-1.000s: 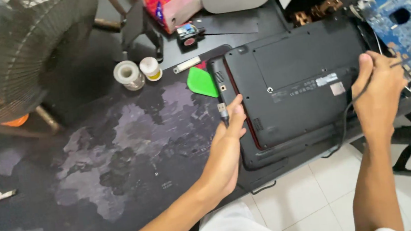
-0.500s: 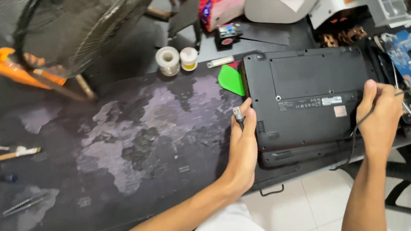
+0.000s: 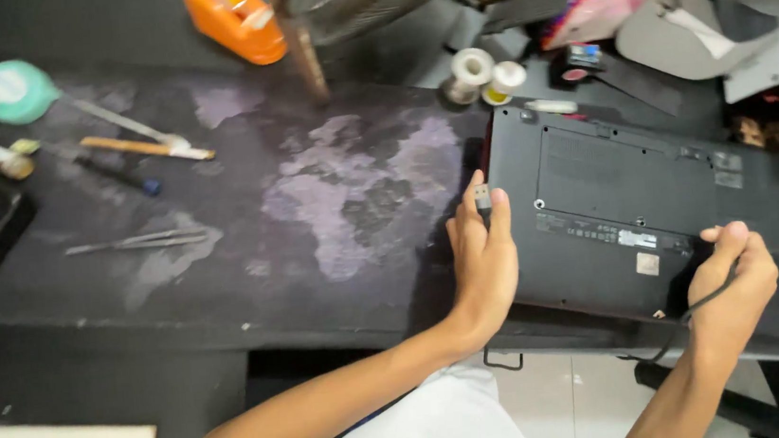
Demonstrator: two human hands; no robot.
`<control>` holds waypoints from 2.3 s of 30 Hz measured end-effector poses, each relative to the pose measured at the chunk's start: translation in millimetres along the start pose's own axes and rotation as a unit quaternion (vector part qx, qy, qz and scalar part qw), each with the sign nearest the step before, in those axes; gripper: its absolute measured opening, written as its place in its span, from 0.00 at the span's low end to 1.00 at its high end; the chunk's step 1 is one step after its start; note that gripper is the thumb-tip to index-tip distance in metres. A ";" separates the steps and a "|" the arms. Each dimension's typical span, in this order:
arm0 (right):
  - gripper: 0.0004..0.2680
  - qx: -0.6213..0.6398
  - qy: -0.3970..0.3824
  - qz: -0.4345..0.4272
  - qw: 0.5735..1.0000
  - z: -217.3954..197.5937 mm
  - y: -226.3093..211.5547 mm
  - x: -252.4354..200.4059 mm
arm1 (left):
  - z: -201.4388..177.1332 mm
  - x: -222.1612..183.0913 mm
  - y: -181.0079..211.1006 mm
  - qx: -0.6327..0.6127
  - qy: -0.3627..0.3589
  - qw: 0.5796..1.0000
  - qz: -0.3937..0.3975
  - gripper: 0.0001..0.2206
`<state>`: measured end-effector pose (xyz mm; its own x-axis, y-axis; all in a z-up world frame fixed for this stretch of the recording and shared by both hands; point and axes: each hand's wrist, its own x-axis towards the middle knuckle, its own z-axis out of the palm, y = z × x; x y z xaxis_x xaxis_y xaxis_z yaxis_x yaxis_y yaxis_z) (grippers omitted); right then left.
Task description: The person uses a hot air gun to heat a laptop motherboard while holding tweezers, then works on the board with tweezers and applies flux from a small container. They reposition the board, lift and turn it over, and later handle an opened laptop chassis on the workbench.
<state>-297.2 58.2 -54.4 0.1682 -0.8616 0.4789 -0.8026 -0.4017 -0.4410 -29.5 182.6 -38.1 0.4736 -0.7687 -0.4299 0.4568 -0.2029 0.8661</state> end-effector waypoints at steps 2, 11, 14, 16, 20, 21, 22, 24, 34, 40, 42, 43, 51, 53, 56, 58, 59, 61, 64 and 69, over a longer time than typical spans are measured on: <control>0.15 0.050 -0.013 0.036 0.998 6.8 -30.6 -4.4 | -25.9 -3.6 0.7 0.031 0.057 0.997 0.042 0.28; 0.14 0.210 -0.119 0.017 0.970 75.8 -152.9 -44.3 | -179.8 3.1 -24.1 -0.051 0.189 0.960 0.199 0.23; 0.13 0.164 -0.158 -0.007 0.974 86.2 -187.7 -50.5 | -211.0 -1.3 -7.0 -0.021 0.230 0.963 0.141 0.22; 0.13 0.157 -0.173 -0.009 0.972 89.7 -202.7 -51.6 | -226.2 3.2 -10.7 0.018 0.254 0.957 0.137 0.22; 0.13 0.138 -0.191 -0.029 0.971 96.7 -211.4 -47.3 | -243.6 19.3 -22.1 0.103 0.290 0.935 0.178 0.22; 0.13 0.142 -0.194 -0.038 0.970 99.4 -194.4 -45.8 | -242.2 20.0 -18.9 0.099 0.298 0.932 0.181 0.22; 0.14 0.173 -0.202 -0.052 0.963 105.8 -178.8 -43.1 | -242.9 21.6 -14.1 0.107 0.303 0.936 0.142 0.22; 0.15 0.213 -0.215 -0.077 0.950 115.5 -146.1 -35.8 | -239.8 21.5 -9.6 0.111 0.321 0.934 0.107 0.22; 0.22 0.240 -0.369 0.017 0.898 148.8 -51.4 53.5 | -251.7 -2.5 -1.8 0.071 0.188 0.967 0.159 0.23; 0.28 0.215 -0.459 -0.171 0.845 160.9 -63.6 73.5 | -277.8 -18.9 13.9 -0.047 0.097 0.978 0.180 0.25; 0.29 0.215 -0.479 -0.208 0.825 158.7 -155.7 72.6 | -287.9 -27.4 26.5 -0.065 0.083 0.975 0.196 0.25; 0.24 0.163 -0.518 -0.294 0.786 135.3 -232.3 53.6 | -291.9 -33.1 33.4 -0.083 0.045 0.975 0.199 0.26; 0.08 0.212 -0.546 -0.555 0.591 142.8 -491.6 -33.4 | -355.4 -53.2 79.2 -0.081 0.001 0.972 0.220 0.31; 0.12 0.134 -0.562 -0.493 0.651 163.5 -523.4 -46.6 | -375.9 -38.1 69.1 -0.096 0.016 0.957 0.273 0.33; 0.07 0.284 -0.558 -0.562 0.541 184.0 -558.8 -56.6 | -400.3 -39.2 71.7 -0.121 0.095 0.939 0.308 0.33; 0.06 0.279 -0.581 -0.558 0.523 188.3 -577.8 -61.0 | -411.1 -44.3 73.3 -0.158 0.128 0.927 0.315 0.33; 0.06 0.275 -0.604 -0.551 0.506 191.4 -586.9 -62.4 | -416.2 -45.4 74.2 -0.194 0.156 0.914 0.319 0.33; 0.07 0.300 -0.641 -0.523 0.474 212.1 -596.1 -56.8 | -423.1 -50.9 80.3 -0.222 0.166 0.905 0.323 0.32; 0.06 0.358 -0.671 -0.432 0.484 245.6 -603.9 -46.7 | -427.0 -55.1 87.3 -0.267 0.173 0.889 0.329 0.32; 0.04 0.446 -0.630 -0.371 0.516 274.8 -602.7 -56.6 | -430.0 -42.3 78.8 -0.301 0.174 0.873 0.341 0.29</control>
<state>334.3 263.9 -24.4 0.9298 0.3402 0.1405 0.2382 -0.2652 -0.9343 310.2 459.9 -61.4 0.9424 -0.3343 -0.0078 0.2423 0.6668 0.7048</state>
